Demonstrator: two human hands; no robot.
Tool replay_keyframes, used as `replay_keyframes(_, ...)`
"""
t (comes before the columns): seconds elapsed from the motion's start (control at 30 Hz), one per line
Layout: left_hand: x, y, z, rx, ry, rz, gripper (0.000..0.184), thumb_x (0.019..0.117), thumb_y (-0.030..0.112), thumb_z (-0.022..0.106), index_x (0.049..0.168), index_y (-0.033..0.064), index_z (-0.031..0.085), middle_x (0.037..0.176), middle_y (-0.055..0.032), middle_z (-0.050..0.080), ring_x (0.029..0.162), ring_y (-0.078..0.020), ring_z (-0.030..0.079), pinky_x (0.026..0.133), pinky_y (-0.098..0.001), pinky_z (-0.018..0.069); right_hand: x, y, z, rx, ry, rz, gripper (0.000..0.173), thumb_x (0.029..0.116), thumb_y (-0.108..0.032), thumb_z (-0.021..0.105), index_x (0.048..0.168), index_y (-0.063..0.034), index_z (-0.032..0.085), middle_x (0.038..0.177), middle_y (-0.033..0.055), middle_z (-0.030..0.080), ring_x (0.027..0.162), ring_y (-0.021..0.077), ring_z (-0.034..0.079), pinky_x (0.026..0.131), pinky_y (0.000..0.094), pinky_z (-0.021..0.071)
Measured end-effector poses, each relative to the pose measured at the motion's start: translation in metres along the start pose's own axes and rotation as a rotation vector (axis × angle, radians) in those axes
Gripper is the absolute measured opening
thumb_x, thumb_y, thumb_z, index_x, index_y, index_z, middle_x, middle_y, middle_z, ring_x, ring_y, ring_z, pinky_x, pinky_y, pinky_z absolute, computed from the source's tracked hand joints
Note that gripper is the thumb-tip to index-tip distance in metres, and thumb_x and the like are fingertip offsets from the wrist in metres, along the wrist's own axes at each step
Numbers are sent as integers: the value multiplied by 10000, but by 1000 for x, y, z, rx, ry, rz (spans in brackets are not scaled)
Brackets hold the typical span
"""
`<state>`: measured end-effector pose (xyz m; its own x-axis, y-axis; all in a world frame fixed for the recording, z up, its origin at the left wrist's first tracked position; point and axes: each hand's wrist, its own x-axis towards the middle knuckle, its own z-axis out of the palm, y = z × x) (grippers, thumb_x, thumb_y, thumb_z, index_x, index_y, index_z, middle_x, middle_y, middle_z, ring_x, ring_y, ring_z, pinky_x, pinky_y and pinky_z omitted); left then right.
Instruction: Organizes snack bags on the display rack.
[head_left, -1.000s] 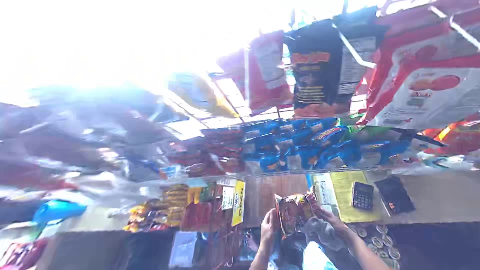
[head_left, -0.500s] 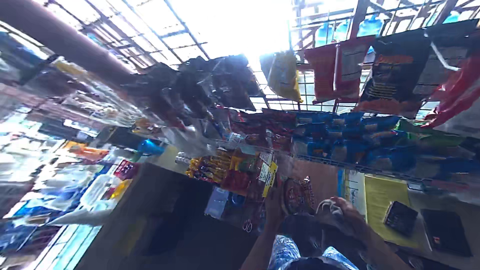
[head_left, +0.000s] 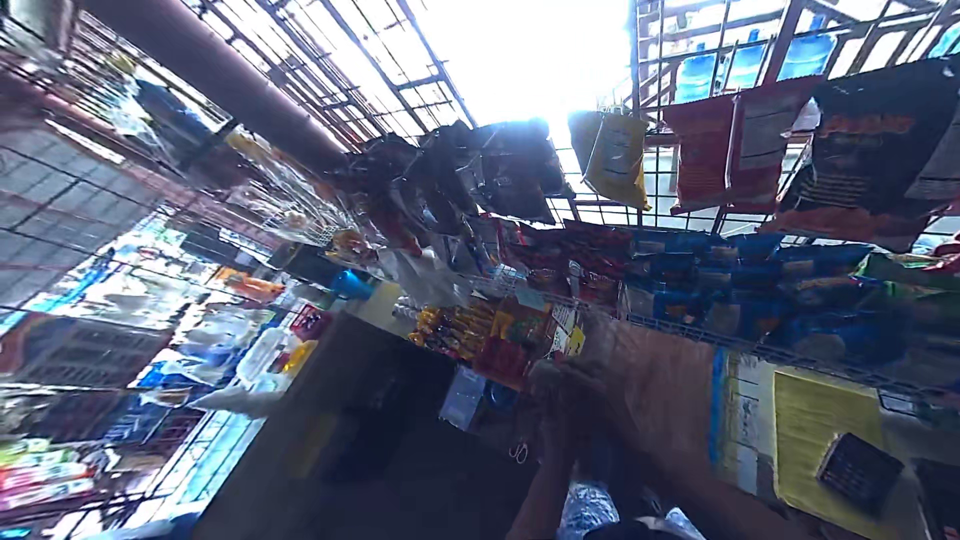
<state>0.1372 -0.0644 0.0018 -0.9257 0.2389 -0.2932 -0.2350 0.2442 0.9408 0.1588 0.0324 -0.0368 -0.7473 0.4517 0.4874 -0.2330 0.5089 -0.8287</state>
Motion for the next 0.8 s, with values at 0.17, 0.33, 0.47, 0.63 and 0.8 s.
replay_keyframes(0.17,3,24,-16,-235,50,5,436,1135,258,218,1272,-24,521,960,-31,674,850,-39,668,791,-258,578,-17,44,4,254,106,575,339,1018,-109,526,1262,88,656,1227,269,658,1153,330,637,1038,432,494)
replay_keyframes(0.33,14,32,-47,-195,19,130,466,1108,385,291,1114,30,592,863,37,710,796,-23,695,746,-252,607,-57,78,-14,310,163,859,308,999,-99,584,1238,77,664,1167,261,686,1067,316,677,979,475,530)
replay_keyframes(0.47,17,37,-77,-33,-132,300,265,995,405,573,970,148,633,794,166,667,738,67,647,708,-169,561,-8,41,-67,274,333,552,338,1018,-133,530,1209,115,658,1173,225,678,1024,186,677,927,333,552)
replay_keyframes(0.63,12,48,-63,-41,-293,253,175,1007,298,579,1010,136,646,817,165,694,763,56,664,734,-181,567,50,-28,-61,336,-255,173,366,1007,-199,568,1267,29,688,1352,213,631,1259,292,602,1081,425,471)
replay_keyframes(0.8,21,55,-76,-217,-83,237,311,1070,306,413,1130,53,583,907,63,742,854,-14,713,804,-230,608,29,49,-49,231,-554,376,364,1032,-234,558,1209,52,697,1174,228,698,1114,314,664,1019,457,496)
